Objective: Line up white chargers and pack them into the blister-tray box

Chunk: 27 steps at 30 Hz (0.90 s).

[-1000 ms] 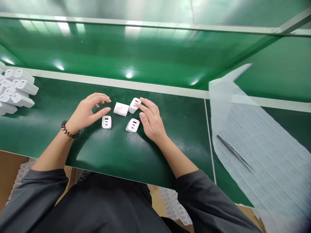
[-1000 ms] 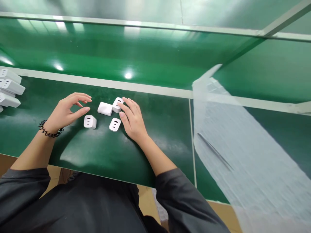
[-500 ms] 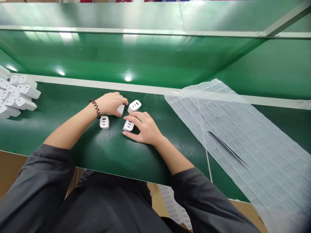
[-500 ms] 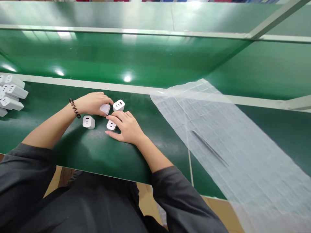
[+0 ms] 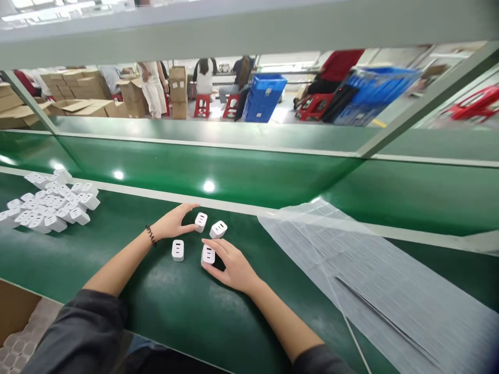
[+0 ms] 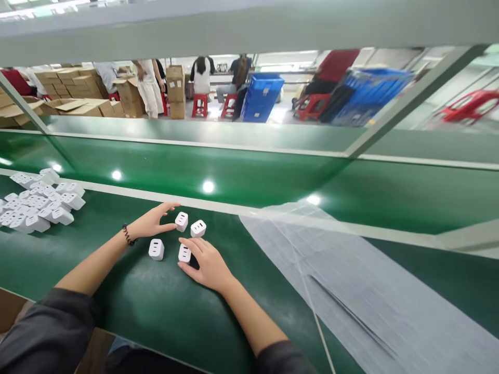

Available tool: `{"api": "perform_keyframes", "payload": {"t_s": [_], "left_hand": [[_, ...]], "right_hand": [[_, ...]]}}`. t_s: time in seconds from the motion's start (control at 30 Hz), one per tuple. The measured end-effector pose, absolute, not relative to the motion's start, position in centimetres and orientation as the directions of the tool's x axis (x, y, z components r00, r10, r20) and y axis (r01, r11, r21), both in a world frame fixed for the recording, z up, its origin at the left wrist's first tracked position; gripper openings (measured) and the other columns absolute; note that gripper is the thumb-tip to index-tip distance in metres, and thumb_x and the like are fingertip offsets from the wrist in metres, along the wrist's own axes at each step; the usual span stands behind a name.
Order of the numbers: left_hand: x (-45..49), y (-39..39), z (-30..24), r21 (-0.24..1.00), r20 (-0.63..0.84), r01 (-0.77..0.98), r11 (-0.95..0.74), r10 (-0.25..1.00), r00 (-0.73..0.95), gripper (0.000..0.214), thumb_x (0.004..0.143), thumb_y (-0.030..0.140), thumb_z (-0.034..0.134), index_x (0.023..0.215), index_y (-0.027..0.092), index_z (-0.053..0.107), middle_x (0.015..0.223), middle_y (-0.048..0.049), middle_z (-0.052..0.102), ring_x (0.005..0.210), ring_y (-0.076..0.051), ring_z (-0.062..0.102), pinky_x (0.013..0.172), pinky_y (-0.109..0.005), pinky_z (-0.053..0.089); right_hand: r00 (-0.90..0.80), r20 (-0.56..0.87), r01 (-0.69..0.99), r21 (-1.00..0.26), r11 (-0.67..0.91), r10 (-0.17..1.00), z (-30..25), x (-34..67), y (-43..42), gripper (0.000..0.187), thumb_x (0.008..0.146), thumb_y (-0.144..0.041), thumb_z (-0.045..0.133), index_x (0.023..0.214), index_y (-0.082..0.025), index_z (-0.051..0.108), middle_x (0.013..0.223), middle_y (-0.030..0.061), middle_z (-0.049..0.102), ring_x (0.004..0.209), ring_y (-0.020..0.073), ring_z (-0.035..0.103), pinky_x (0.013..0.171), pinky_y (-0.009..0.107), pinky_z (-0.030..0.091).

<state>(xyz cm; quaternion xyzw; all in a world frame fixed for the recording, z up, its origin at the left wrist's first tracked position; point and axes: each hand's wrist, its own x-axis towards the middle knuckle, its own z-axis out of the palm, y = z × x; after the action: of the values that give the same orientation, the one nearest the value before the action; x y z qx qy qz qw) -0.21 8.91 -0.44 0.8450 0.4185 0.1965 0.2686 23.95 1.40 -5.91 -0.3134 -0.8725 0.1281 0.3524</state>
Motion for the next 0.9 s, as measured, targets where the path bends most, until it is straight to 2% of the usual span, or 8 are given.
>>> {"api": "perform_keyframes", "payload": {"t_s": [0.13, 0.2, 0.3, 0.37, 0.43, 0.53, 0.77, 0.9], "left_hand": [[-2.1, 5.6, 0.3, 0.593, 0.096, 0.646, -0.481, 0.838, 0.536, 0.060, 0.089, 0.058, 0.060, 0.136, 0.024, 0.047, 0.140, -0.0130, 0.055, 0.126, -0.026, 0.057, 0.103, -0.045, 0.052], [-2.5, 4.1, 0.3, 0.592, 0.044, 0.646, -0.481, 0.821, 0.570, 0.069, 0.082, 0.064, 0.066, 0.136, 0.025, 0.047, 0.140, -0.0119, 0.055, 0.127, -0.027, 0.056, 0.104, -0.045, 0.052], [-2.3, 2.7, -0.4, 0.584, -0.015, 0.641, -0.498, 0.783, 0.622, 0.084, 0.072, 0.069, 0.074, 0.137, 0.025, 0.045, 0.140, -0.0119, 0.056, 0.129, -0.030, 0.055, 0.106, -0.047, 0.050], [-1.9, 2.3, -1.2, 0.574, -0.024, 0.641, -0.510, 0.771, 0.636, 0.077, 0.075, 0.064, 0.074, 0.135, 0.024, 0.046, 0.137, -0.0114, 0.058, 0.126, -0.029, 0.058, 0.106, -0.046, 0.050], [-1.5, 2.0, -2.0, 0.569, -0.009, 0.633, -0.524, 0.767, 0.642, 0.058, 0.085, 0.052, 0.069, 0.131, 0.024, 0.048, 0.131, -0.0095, 0.063, 0.120, -0.026, 0.061, 0.104, -0.044, 0.051], [-1.0, 1.7, -2.9, 0.581, 0.054, 0.584, -0.566, 0.743, 0.667, 0.040, 0.092, 0.039, 0.062, 0.126, 0.023, 0.051, 0.121, -0.0062, 0.068, 0.112, -0.022, 0.065, 0.097, -0.039, 0.053], [-0.5, 1.0, -3.3, 0.528, 0.313, 0.456, -0.716, 0.663, 0.680, 0.033, 0.092, 0.031, 0.065, 0.121, 0.021, 0.054, 0.109, -0.0051, 0.071, 0.097, -0.019, 0.068, 0.084, -0.033, 0.055], [-0.2, 0.4, -2.2, 0.590, 0.434, 0.358, -0.724, 0.658, 0.616, 0.022, 0.089, 0.027, 0.069, 0.109, 0.020, 0.062, 0.100, -0.0050, 0.070, 0.089, -0.016, 0.067, 0.077, -0.027, 0.055]], "right_hand": [[-0.565, 0.505, 0.470, -0.452, 0.758, 0.652, -6.2, 23.8, 1.3, 0.057, 0.087, -0.030, 0.067, 0.139, -0.023, 0.045, 0.110, 0.0096, 0.071, 0.095, 0.0259, 0.069, 0.082, 0.044, 0.060], [-0.552, 0.471, 0.478, -0.497, 0.724, 0.688, -6.3, 23.6, 1.1, 0.058, 0.086, -0.030, 0.069, 0.138, -0.024, 0.046, 0.107, 0.0092, 0.071, 0.093, 0.0266, 0.069, 0.080, 0.046, 0.060], [-0.465, 0.482, 0.443, -0.599, 0.667, 0.742, -6.2, 23.4, 0.8, 0.047, 0.085, -0.032, 0.069, 0.128, -0.024, 0.051, 0.106, 0.0084, 0.070, 0.097, 0.0259, 0.068, 0.084, 0.044, 0.059], [-0.389, 0.517, 0.423, -0.636, 0.646, 0.763, -5.9, 23.3, 0.5, 0.041, 0.086, -0.030, 0.070, 0.122, -0.024, 0.052, 0.109, 0.0083, 0.068, 0.101, 0.0246, 0.068, 0.088, 0.042, 0.059], [-0.331, 0.557, 0.416, -0.638, 0.647, 0.762, -5.6, 23.2, 0.3, 0.041, 0.085, -0.028, 0.071, 0.121, -0.024, 0.051, 0.111, 0.0084, 0.067, 0.103, 0.0241, 0.067, 0.089, 0.041, 0.057], [-0.275, 0.621, 0.408, -0.616, 0.674, 0.734, -5.4, 23.2, 0.2, 0.045, 0.082, -0.022, 0.071, 0.122, -0.025, 0.049, 0.108, 0.0080, 0.065, 0.104, 0.0247, 0.064, 0.086, 0.041, 0.057], [-0.250, 0.669, 0.457, -0.555, 0.695, 0.699, -5.1, 23.2, -0.1, 0.049, 0.078, -0.015, 0.070, 0.121, -0.026, 0.050, 0.103, 0.0067, 0.057, 0.092, 0.0231, 0.060, 0.074, 0.039, 0.055], [-0.253, 0.664, 0.486, -0.541, 0.686, 0.704, -4.7, 23.1, -0.5, 0.048, 0.078, -0.014, 0.068, 0.121, -0.027, 0.051, 0.099, 0.0052, 0.052, 0.084, 0.0196, 0.058, 0.065, 0.033, 0.053]]}}
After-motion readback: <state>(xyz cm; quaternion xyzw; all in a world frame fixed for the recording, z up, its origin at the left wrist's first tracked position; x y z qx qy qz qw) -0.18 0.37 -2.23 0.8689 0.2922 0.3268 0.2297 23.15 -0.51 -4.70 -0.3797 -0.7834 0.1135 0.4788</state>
